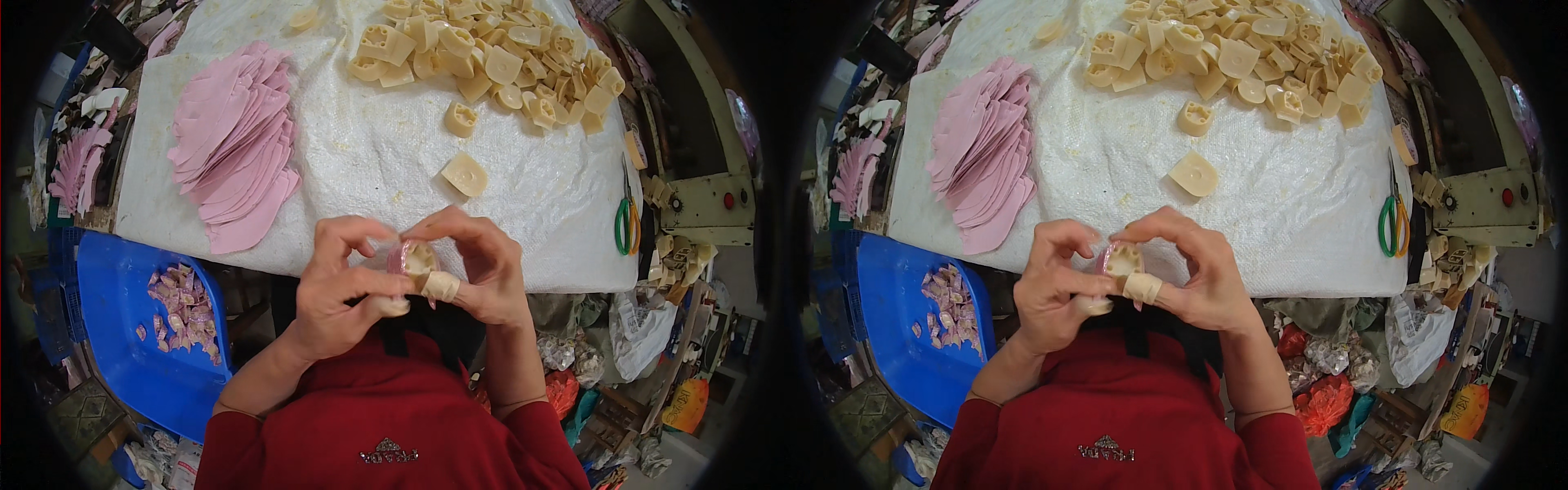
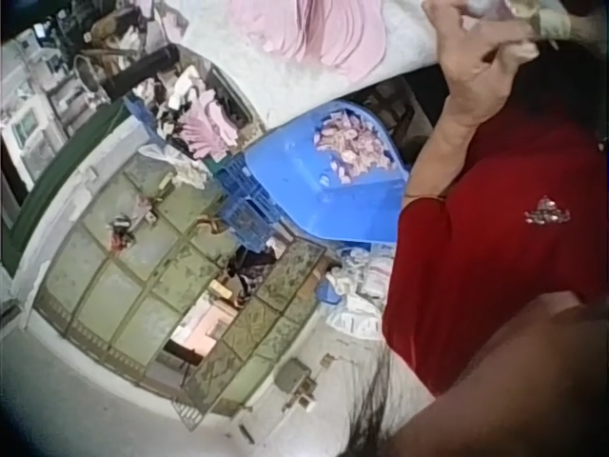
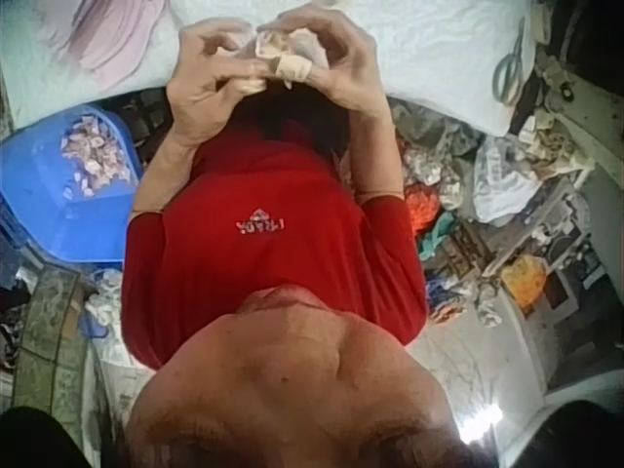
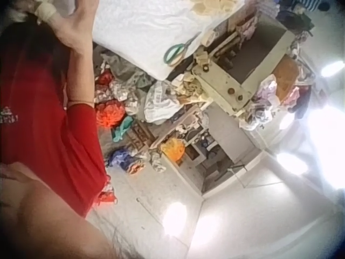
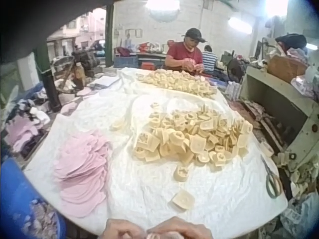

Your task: The recorder is assembling small plastic and fabric shoe components by hand at a workbench.

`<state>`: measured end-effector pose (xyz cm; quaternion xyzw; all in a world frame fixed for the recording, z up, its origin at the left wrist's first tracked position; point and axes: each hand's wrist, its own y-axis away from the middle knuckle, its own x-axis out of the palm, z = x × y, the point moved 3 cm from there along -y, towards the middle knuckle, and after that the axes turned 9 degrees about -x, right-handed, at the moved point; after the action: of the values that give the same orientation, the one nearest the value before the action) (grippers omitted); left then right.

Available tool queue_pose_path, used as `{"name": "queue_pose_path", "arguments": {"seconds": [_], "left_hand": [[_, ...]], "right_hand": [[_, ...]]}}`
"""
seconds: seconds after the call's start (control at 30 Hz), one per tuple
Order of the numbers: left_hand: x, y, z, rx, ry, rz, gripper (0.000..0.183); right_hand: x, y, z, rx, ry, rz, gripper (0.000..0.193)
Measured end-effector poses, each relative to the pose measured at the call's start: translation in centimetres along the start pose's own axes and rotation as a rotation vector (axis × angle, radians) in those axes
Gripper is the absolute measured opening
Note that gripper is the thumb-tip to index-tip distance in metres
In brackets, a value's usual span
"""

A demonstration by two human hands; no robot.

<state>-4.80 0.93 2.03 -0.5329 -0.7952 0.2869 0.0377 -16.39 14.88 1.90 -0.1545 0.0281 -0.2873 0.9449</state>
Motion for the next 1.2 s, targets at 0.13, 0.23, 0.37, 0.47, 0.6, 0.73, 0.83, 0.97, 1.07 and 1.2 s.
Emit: {"name": "queue_pose_path", "arguments": {"seconds": [0.13, 0.23, 0.37, 0.47, 0.6, 0.73, 0.83, 0.97, 1.07, 1.2], "left_hand": [[1.0, 0.3, 0.5, -0.428, 0.463, 0.085, 0.056], [1.3, 0.4, 0.7, -0.675, 0.696, 0.414, 0.064], [2.2, 1.0, 0.8, -0.665, 0.650, 0.278, 0.054], [2.3, 1.4, 0.9, -0.656, 0.667, 0.208, 0.054], [3.5, 1.0, 0.0, -0.578, 0.839, 0.129, 0.070], [3.2, 1.1, -0.5, -0.587, 0.627, 0.210, 0.071], [3.1, 0.5, -0.2, -0.477, 0.339, 0.053, 0.064], [3.0, 0.5, 0.1, -0.458, 0.417, -0.029, 0.055], [2.5, 0.0, 0.1, -0.603, 0.677, -0.099, 0.045], [2.8, 0.3, 0.2, -0.593, 0.674, -0.056, 0.038]], "right_hand": [[0.6, -0.7, 1.4, -0.272, 0.365, -0.006, 0.045], [1.8, 0.0, 1.5, -0.217, 0.306, 0.040, 0.048], [2.3, 0.1, 0.6, -0.288, 0.490, 0.056, 0.045], [2.9, 0.3, 0.4, -0.308, 0.461, -0.047, 0.035], [3.2, 0.1, -0.1, 0.204, -0.269, -0.094, 0.026], [3.6, 0.9, -2.2, 0.281, -0.377, -0.021, 0.019], [4.0, 0.9, -2.0, 0.356, -0.370, 0.016, 0.020], [5.2, 1.0, -1.8, -0.068, -0.108, -0.094, 0.032], [5.9, 1.2, -1.6, -0.026, -0.195, -0.164, 0.043], [5.9, 1.0, -1.5, -0.054, -0.247, -0.174, 0.041]]}}
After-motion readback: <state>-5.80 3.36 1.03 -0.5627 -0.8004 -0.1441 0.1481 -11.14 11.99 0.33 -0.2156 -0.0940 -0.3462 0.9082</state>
